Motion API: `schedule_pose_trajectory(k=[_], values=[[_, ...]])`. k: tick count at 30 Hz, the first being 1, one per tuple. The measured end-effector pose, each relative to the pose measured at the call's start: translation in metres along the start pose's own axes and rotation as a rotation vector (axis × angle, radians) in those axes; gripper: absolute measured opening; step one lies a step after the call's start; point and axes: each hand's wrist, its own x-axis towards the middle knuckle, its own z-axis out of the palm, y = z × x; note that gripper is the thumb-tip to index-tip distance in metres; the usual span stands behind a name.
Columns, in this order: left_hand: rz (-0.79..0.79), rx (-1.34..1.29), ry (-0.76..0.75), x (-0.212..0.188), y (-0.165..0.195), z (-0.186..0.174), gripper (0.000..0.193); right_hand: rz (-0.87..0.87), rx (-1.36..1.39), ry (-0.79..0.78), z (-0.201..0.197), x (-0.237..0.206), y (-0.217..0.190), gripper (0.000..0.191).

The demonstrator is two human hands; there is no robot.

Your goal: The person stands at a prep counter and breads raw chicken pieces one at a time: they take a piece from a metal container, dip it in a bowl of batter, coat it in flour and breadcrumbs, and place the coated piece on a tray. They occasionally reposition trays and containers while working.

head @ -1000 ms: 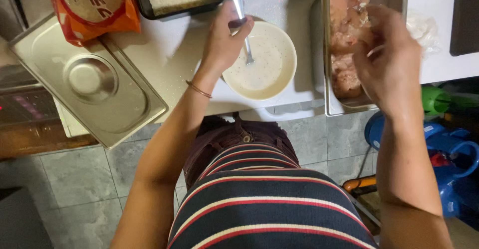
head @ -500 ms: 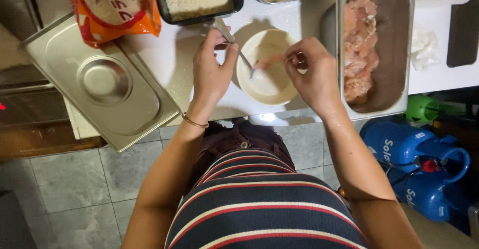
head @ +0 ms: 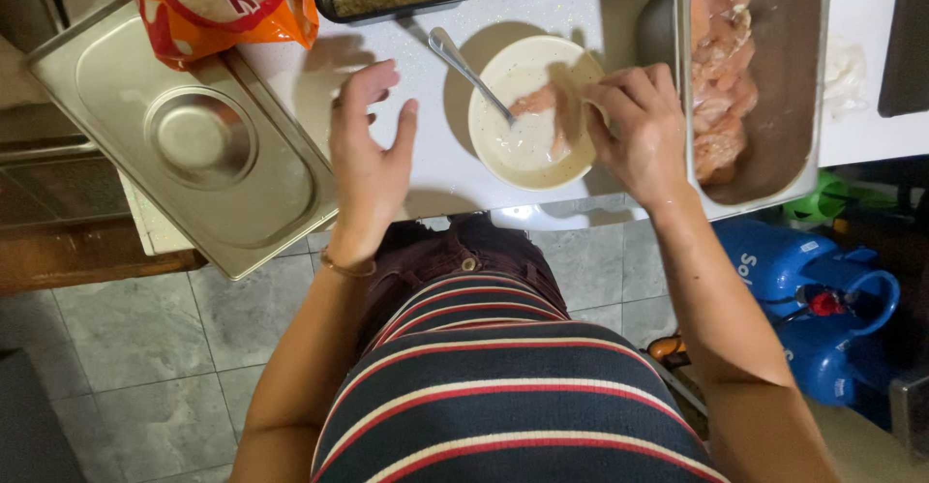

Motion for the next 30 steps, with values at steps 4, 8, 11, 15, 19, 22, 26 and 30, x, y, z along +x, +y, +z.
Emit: schedule_pose_trajectory(k=[4,8,11,15,19,22,26,30], values=[[-0.061,0.056,0.009,-0.003,0.004,-0.021,0.033,-0.056,-0.004,-0.029,-0.002,0.002,-0.001,0.029],[-0.116,0.042,0.028,-0.004,0.006,-0.028,0.031,-0.166,-0.123,-0.030,0.030,0.015,-0.017,0.024],[-0.111,0.030,0.047,0.000,0.004,-0.026,0.032,-0.166,-0.243,-0.134,0.053,0.027,-0.022,0.018],[-0.119,0.048,0.063,0.017,-0.007,-0.024,0.032,-0.056,-0.155,-0.270,0.056,0.036,-0.020,0.016],[-0.156,0.078,0.058,0.039,-0.025,-0.029,0.028,0.011,0.044,-0.205,0.041,0.040,-0.022,0.018],[-0.115,0.004,0.092,0.055,-0.042,-0.030,0.029,0.271,0.355,-0.334,0.024,0.044,-0.017,0.015],[-0.038,-0.065,0.139,0.068,-0.060,-0.026,0.024,0.440,0.874,-0.279,0.000,0.040,-0.007,0.015],[-0.073,-0.250,0.123,0.077,-0.073,-0.021,0.027,0.383,0.637,-0.244,-0.009,0.032,-0.005,0.016]])
